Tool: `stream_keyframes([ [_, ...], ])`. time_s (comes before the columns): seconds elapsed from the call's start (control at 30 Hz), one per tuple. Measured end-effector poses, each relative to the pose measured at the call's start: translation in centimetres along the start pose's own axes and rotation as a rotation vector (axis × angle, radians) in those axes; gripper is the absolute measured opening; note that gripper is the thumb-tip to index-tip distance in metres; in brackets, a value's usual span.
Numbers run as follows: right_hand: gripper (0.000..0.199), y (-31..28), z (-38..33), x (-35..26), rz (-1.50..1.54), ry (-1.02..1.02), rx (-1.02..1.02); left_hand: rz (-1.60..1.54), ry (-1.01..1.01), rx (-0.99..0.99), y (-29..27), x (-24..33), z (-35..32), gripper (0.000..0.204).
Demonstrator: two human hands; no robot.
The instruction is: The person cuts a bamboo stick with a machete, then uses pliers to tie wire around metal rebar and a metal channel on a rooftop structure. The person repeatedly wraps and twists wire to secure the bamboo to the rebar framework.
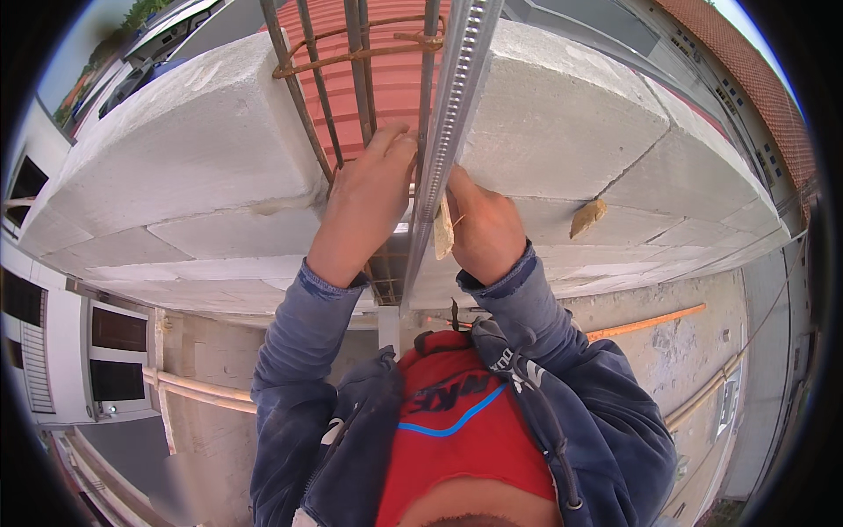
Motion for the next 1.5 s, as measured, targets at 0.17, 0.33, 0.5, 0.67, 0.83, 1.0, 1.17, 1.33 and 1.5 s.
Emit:
stream_keyframes([
  [0.17,0.061,-0.1,-0.2,-0.4,-0.016,0.011,0.015,0.11,-0.043,-0.014,0.8,0.2,-1.4,0.029],
  [0.33,0.068,0.7,-0.8,0.4,-0.038,-0.012,0.071,0.082,-0.109,-0.104,1.8,-0.7,-1.9,0.03],
  [0.5,0.06,-0.1,-1.4,0.4,0.0,-0.075,0.182,-0.056,-0.007,-0.065,0.5,0.1,-1.4,0.026],
  [0.67,0.046,-0.2,-1.9,0.2,0.06,-0.091,0.255,0.059,0.17,0.029,0.3,1.2,-1.9,0.034],
  [0.83,0.032,-0.4,-4.1,1.8,0.348,0.095,0.268,-0.014,0.032,-0.024,1.7,-0.2,-2.1,0.036],
  [1.0,0.026,-2.0,-4.0,2.4,0.392,0.023,0.355,-0.193,-0.083,-0.186,3.7,-2.4,-3.3,0.04],
  [1.17,0.026,-2.2,-3.6,1.9,0.383,-0.067,0.428,-0.525,-0.144,-0.268,4.8,-2.7,-3.4,0.025],
  [1.33,0.027,-1.8,-3.6,2.0,0.368,-0.047,0.321,-0.802,-0.437,-0.418,6.9,-4.9,-4.4,0.03],
  [1.5,0.035,-0.8,-4.0,1.8,0.302,-0.09,0.248,-0.812,-0.625,-0.502,7.5,-6.9,-6.3,0.04],
])
Point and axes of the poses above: each hand's wrist, its own z-axis towards the middle knuckle, its own y-axis out of the palm, x = y × z, the point moved 10 cm from there along z, towards the middle knuckle, and after that the axes turned 7 degrees about z, right-handed, at the moved point
